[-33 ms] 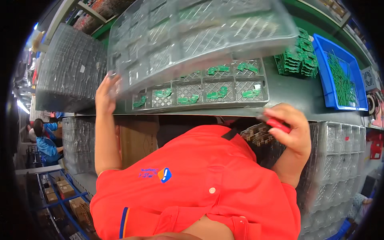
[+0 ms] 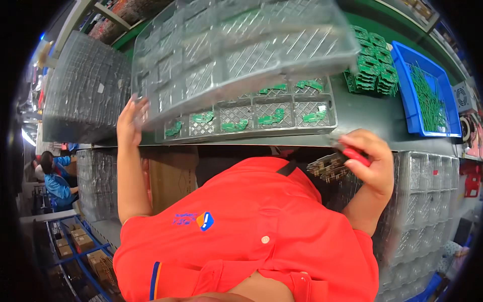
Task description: The person processes printed circuit board panels by cutting off excess components or separating individual boards with handheld nippers.
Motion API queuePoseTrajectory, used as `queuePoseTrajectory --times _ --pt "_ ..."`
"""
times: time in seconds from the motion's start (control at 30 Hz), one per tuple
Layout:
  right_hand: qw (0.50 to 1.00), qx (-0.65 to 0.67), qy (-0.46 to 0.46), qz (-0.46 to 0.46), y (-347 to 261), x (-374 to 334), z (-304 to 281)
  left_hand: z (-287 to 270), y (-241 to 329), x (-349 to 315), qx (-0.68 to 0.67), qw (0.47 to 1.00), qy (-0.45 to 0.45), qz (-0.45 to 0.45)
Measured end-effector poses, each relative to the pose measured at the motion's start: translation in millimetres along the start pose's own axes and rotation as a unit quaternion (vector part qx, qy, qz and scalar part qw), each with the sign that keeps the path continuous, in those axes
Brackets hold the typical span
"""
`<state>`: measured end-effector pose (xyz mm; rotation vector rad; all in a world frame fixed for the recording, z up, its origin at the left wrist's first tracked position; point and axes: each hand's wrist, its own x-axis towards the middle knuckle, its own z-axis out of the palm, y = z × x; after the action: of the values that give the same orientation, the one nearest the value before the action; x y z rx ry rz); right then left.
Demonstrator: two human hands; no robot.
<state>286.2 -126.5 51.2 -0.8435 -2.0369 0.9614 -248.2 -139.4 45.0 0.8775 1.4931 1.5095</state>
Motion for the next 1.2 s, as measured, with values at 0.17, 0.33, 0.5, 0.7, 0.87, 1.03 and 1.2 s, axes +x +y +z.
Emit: queuePoseTrajectory --times 0.17,0.33,0.5,0.7,0.87,1.03,1.2 --pt "0.989 0.079 0.116 0.034 11.0 -38.4 -26.7 -22.6 -13.9 2.8 0.099 0.995 -0.015 -0.026" --pt "0.981 0.101 0.152 0.066 15.6 -53.1 -31.1 -8.9 -21.4 -6.4 0.128 0.991 -0.018 -0.039" --pt "0.976 0.126 0.173 0.045 15.4 -53.7 -32.0 -0.2 -33.2 -9.4 0.149 0.989 -0.020 -0.012" --pt "0.974 0.150 0.163 0.038 16.9 -41.2 -33.9 4.8 -42.0 -24.0 0.164 0.986 -0.012 0.031" --pt "0.972 0.169 0.153 0.060 10.2 -18.4 -26.1 -2.9 -50.1 -25.0 0.223 0.973 -0.010 0.062" --pt "0.972 0.187 0.129 0.061 1.8 1.8 -16.6 -5.5 -39.6 -17.5 0.252 0.967 -0.038 -0.013" --pt "0.966 0.207 0.120 0.095 -8.8 33.7 13.1 -16.2 -39.2 -7.9 0.320 0.945 -0.074 0.000"
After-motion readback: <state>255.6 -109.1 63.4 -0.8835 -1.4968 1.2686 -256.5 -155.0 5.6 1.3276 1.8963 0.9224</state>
